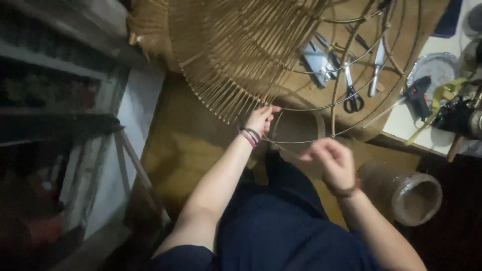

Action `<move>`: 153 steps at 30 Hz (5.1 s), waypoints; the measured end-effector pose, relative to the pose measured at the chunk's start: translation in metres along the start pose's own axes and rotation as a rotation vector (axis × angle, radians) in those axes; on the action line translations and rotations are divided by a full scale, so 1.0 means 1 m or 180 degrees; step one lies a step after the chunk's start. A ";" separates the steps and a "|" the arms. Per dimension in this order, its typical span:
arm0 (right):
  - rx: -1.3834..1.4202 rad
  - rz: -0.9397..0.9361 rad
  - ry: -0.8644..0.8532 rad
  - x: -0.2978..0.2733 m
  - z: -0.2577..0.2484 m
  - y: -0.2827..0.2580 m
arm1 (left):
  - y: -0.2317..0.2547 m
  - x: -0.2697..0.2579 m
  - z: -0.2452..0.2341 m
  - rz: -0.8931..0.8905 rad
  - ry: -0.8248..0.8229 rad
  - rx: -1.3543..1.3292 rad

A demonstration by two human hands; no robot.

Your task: Weaving thin strands of material around a metal frame to create a furniture component

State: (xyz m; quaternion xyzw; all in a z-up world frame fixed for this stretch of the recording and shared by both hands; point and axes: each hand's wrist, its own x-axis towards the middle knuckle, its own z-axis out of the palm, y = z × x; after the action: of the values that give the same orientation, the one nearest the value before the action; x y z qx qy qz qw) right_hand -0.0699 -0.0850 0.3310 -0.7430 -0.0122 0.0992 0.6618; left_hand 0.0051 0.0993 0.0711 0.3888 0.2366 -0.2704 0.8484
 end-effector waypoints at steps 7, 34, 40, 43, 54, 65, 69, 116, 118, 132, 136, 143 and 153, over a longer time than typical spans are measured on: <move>0.0179 -0.0580 0.0377 -0.036 -0.002 -0.041 | -0.055 -0.027 -0.077 -0.0339 0.0262 0.0533; -0.1449 0.0206 -0.0427 -0.015 0.080 0.085 | -0.011 -0.119 -0.048 0.0387 0.0728 0.5529; -0.4638 0.1153 -0.2499 -0.068 0.040 0.301 | -0.008 -0.132 -0.025 -0.0945 -0.0287 0.1723; -0.3682 0.1618 -0.2202 -0.040 0.048 0.307 | 0.013 -0.141 -0.014 -0.0927 0.0073 0.2636; -0.3079 -0.0998 -0.0888 -0.038 0.058 0.107 | -0.043 -0.095 -0.065 0.0508 0.0634 0.3994; 0.2228 0.1008 0.0561 0.031 0.064 0.094 | 0.006 -0.132 -0.031 -0.0023 0.0405 0.5691; 0.0233 -0.0060 0.0379 -0.002 0.053 0.089 | 0.000 -0.135 -0.027 0.0132 0.0373 0.5666; -0.1190 -0.0308 -0.1269 -0.026 0.044 0.097 | -0.042 -0.104 -0.059 -0.0134 0.0293 0.2938; -0.2431 0.0292 -0.2118 -0.060 0.041 0.182 | -0.020 -0.125 -0.046 -0.0545 0.0057 0.2267; -0.1166 -0.0527 -0.0260 -0.017 0.032 0.116 | -0.041 -0.118 -0.057 0.0270 0.0542 0.3992; -0.3627 0.1277 -0.2300 -0.070 0.030 0.265 | -0.023 -0.141 -0.033 -0.0441 -0.0191 0.1429; 0.1876 0.1069 0.0317 0.023 0.043 0.111 | -0.055 -0.124 -0.052 0.0857 0.0868 0.3173; -0.1961 0.1470 -0.0346 -0.045 0.002 0.214 | -0.119 -0.057 -0.089 0.0792 0.1747 0.1509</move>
State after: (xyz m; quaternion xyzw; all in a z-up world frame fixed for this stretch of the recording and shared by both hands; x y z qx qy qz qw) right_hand -0.1384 -0.1162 0.1256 -0.8838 0.0911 0.2765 0.3662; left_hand -0.1305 0.1190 -0.0097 0.6579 0.3368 -0.0984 0.6664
